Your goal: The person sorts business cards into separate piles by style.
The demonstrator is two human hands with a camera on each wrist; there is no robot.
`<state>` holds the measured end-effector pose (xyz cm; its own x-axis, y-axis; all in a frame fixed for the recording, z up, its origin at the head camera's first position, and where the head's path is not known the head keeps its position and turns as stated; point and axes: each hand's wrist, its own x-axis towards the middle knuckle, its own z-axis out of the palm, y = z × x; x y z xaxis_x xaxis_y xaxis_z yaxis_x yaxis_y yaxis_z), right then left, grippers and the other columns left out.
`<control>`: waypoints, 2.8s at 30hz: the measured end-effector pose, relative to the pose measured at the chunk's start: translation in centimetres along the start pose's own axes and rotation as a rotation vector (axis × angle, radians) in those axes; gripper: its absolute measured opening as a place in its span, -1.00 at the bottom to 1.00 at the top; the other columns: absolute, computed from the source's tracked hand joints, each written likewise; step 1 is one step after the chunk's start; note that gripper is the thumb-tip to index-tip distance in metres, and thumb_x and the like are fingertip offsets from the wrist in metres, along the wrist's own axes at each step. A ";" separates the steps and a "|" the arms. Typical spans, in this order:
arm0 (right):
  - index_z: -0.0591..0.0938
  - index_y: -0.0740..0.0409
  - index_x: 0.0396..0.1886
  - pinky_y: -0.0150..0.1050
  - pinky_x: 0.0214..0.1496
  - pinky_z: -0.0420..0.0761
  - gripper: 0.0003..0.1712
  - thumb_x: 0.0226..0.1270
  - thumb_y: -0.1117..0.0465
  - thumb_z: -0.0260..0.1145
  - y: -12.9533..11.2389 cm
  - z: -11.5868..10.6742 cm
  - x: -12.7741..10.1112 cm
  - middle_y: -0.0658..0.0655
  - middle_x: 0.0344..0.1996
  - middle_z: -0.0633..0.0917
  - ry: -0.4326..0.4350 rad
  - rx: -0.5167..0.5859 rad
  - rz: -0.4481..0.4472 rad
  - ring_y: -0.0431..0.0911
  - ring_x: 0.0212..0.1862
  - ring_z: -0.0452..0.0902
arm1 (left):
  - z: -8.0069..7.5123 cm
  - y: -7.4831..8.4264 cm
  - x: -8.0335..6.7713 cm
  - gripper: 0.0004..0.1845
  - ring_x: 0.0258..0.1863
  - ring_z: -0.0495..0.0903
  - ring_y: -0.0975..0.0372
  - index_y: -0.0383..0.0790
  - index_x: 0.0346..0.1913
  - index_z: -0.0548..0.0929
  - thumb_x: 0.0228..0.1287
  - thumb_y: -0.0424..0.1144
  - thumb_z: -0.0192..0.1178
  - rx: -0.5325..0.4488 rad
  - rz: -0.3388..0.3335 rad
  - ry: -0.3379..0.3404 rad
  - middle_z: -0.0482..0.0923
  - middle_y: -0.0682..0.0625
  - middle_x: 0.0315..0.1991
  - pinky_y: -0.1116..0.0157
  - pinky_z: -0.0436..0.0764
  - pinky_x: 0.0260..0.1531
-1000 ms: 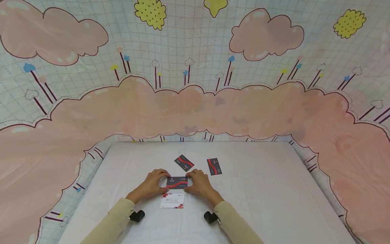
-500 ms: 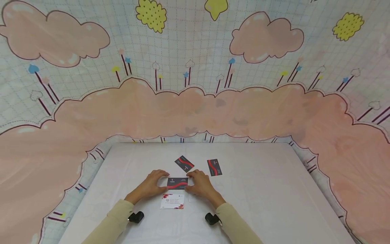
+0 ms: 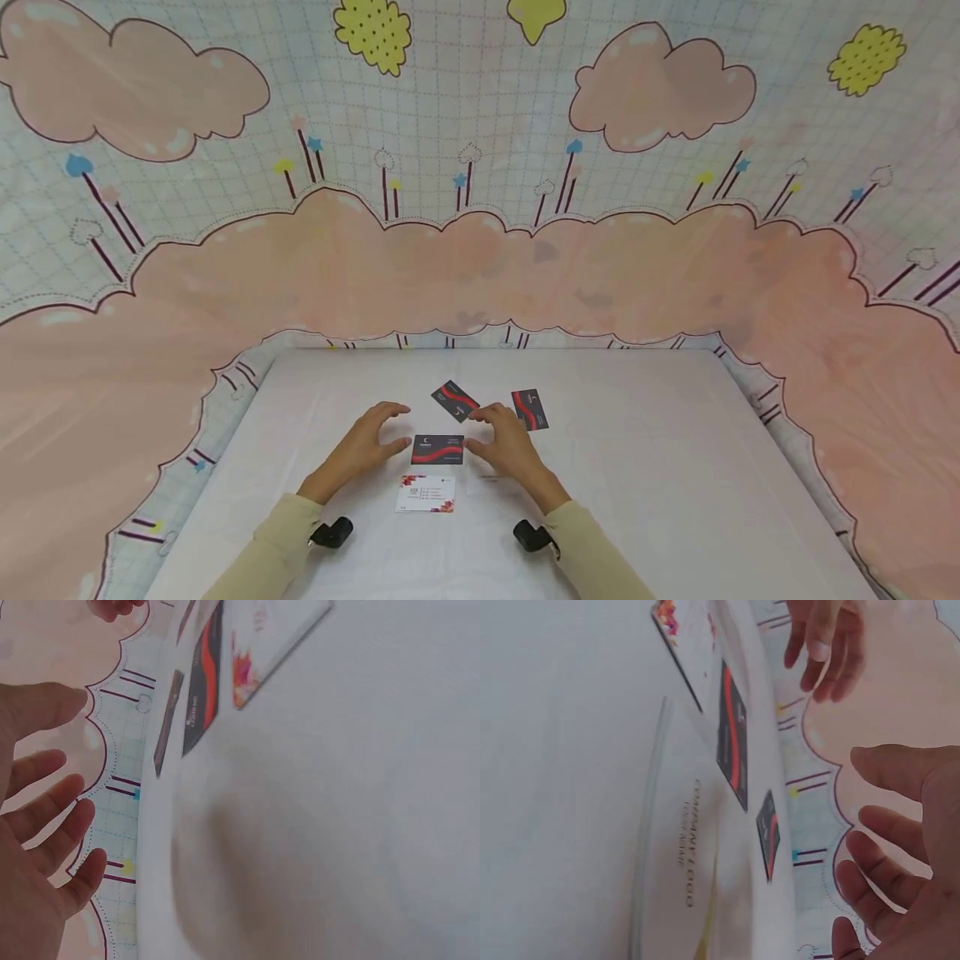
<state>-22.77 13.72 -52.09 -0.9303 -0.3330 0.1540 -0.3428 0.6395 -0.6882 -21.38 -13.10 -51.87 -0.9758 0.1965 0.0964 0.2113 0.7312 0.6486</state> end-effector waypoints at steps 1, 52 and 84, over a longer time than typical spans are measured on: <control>0.63 0.10 0.09 0.04 0.17 0.57 -0.52 0.17 0.10 0.47 0.0 -0.1 0.1 0.07 0.05 0.63 0.006 0.015 0.000 0.03 0.11 0.54 | -0.1 0.1 0.3 -0.45 0.28 0.44 0.00 -0.12 0.23 0.52 0.17 -0.18 0.40 -0.010 -0.007 0.008 0.48 -0.07 0.26 -0.06 0.45 0.28; 0.64 0.03 0.10 0.27 0.18 0.34 -0.26 -0.14 -0.12 0.60 1.9 3.0 6.5 0.19 0.02 0.61 0.019 -0.177 0.261 0.11 0.09 0.49 | 3.5 -1.4 9.1 -0.38 0.24 0.39 -0.13 -0.23 0.21 0.60 0.05 -0.10 0.43 0.016 -0.149 0.004 0.49 -0.22 0.23 -0.16 0.26 0.21; 0.67 -0.07 0.07 0.15 0.13 0.32 -0.35 -0.08 -0.12 0.58 2.1 3.9 6.5 0.15 0.07 0.57 0.045 -0.229 0.270 0.12 0.12 0.43 | 4.2 -0.9 8.4 -0.58 0.20 0.40 -0.10 -0.05 -0.01 0.72 0.00 -0.12 0.48 0.049 -0.117 0.050 0.52 -0.16 0.16 -0.14 0.22 0.20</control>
<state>-29.01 10.18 -55.26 -0.9944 -0.1027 0.0231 -0.0991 0.8407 -0.5323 -29.48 -9.37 -54.87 -0.9953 0.0758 0.0602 0.0967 0.7786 0.6201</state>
